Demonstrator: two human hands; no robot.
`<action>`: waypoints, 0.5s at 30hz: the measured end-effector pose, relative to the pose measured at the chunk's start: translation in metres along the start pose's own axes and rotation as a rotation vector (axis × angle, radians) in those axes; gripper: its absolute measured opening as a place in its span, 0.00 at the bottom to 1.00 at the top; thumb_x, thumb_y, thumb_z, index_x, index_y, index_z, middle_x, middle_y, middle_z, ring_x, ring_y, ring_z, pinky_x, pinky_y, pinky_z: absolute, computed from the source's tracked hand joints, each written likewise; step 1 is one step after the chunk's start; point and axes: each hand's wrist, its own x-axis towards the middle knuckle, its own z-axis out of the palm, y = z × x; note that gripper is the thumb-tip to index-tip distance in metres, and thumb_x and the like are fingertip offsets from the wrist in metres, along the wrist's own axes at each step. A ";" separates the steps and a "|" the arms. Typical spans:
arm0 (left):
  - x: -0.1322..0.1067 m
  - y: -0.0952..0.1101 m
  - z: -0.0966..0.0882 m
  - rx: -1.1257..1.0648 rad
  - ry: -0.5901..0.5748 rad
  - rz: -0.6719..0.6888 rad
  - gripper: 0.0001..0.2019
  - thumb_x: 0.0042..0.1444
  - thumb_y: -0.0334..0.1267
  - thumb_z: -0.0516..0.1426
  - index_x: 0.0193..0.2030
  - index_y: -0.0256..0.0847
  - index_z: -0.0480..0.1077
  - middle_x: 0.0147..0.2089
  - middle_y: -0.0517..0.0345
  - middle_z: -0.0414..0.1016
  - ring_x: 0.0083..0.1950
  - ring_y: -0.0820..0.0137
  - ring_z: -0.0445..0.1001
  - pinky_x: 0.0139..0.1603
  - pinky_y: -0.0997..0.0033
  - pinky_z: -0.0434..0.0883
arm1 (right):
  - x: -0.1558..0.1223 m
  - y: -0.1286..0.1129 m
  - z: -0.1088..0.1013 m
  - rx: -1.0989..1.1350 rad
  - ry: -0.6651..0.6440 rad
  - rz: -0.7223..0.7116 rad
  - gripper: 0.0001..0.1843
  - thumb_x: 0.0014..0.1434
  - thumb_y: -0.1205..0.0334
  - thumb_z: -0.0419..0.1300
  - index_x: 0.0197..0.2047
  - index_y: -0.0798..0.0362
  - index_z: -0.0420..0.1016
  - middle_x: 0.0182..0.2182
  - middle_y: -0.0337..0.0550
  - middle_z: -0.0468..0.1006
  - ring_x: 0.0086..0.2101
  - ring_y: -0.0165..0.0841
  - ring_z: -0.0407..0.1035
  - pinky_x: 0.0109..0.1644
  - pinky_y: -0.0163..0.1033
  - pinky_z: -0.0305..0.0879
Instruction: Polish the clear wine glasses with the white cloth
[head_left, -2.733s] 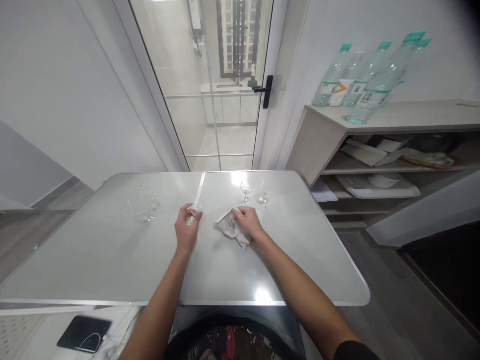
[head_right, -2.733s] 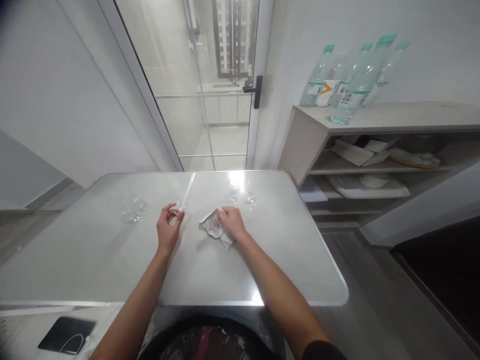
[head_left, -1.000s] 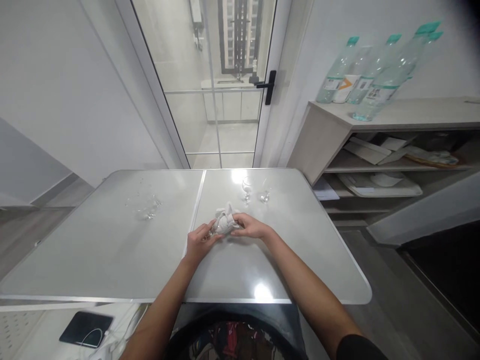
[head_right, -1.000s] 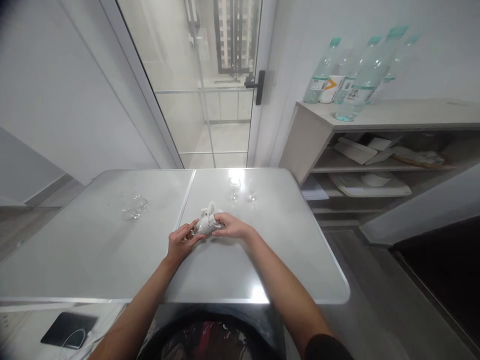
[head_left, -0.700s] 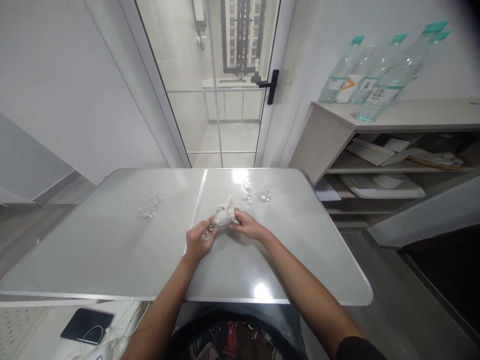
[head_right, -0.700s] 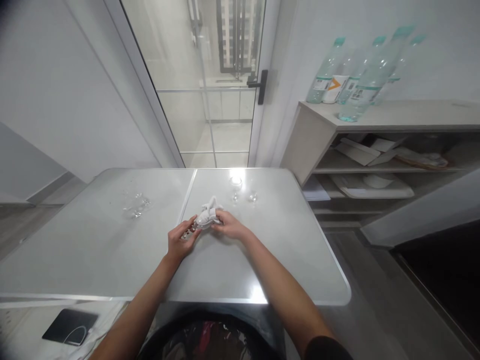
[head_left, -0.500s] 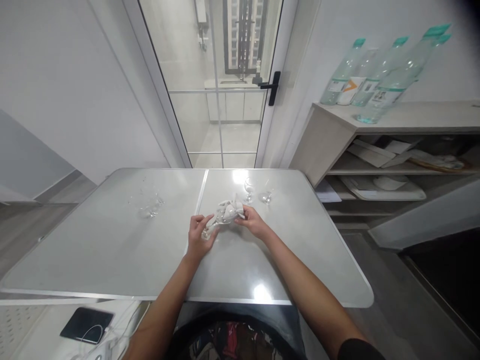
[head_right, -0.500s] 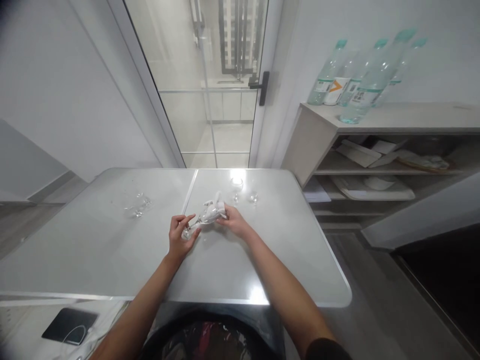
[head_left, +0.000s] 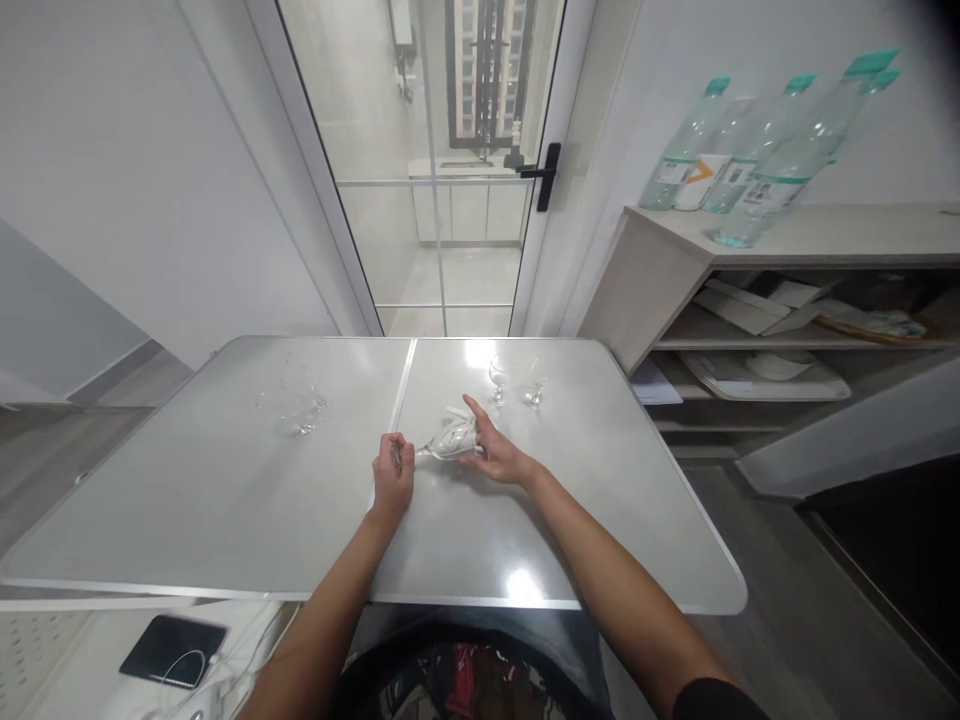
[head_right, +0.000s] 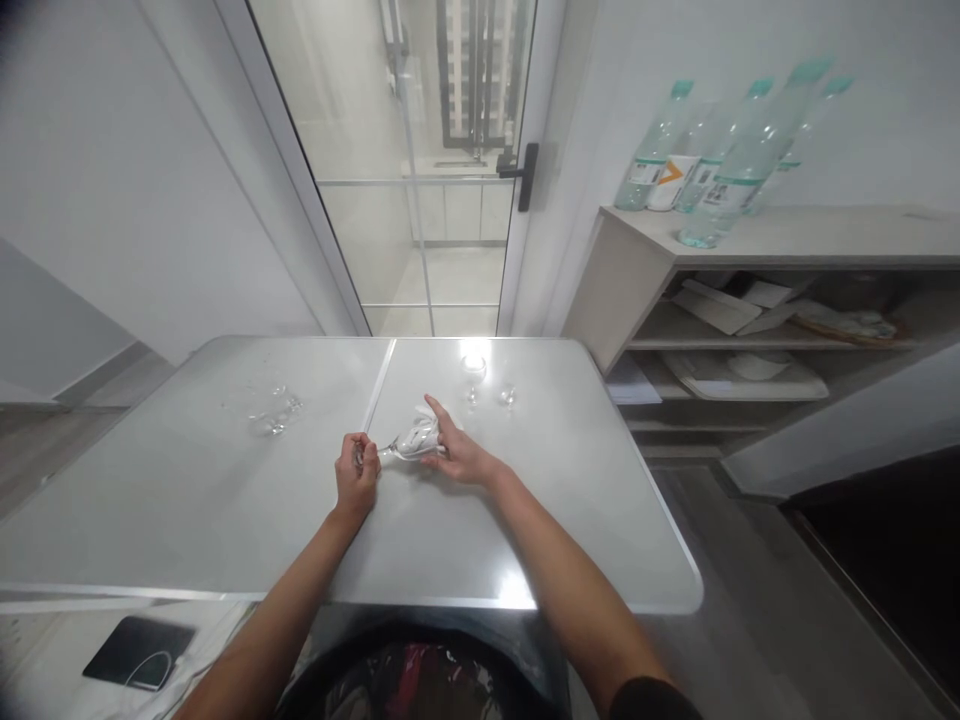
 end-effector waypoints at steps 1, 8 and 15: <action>0.000 0.001 0.001 -0.015 -0.020 -0.005 0.09 0.69 0.45 0.54 0.43 0.45 0.60 0.28 0.67 0.60 0.24 0.74 0.61 0.26 0.74 0.61 | 0.000 -0.001 0.000 -0.040 -0.022 -0.002 0.55 0.65 0.50 0.65 0.78 0.52 0.30 0.41 0.43 0.75 0.38 0.37 0.71 0.53 0.47 0.70; 0.001 0.012 0.008 -0.094 -0.110 0.231 0.14 0.65 0.40 0.60 0.48 0.45 0.57 0.44 0.57 0.61 0.37 0.72 0.66 0.38 0.70 0.67 | 0.005 0.000 -0.006 0.006 0.221 -0.045 0.41 0.60 0.50 0.70 0.72 0.47 0.61 0.60 0.50 0.72 0.55 0.45 0.70 0.61 0.49 0.66; 0.000 0.006 0.011 -0.181 -0.192 0.234 0.15 0.66 0.45 0.59 0.46 0.46 0.54 0.42 0.59 0.57 0.33 0.73 0.61 0.34 0.71 0.64 | 0.003 -0.007 -0.009 0.050 0.198 -0.038 0.41 0.64 0.45 0.65 0.74 0.47 0.57 0.70 0.53 0.63 0.66 0.47 0.60 0.71 0.53 0.55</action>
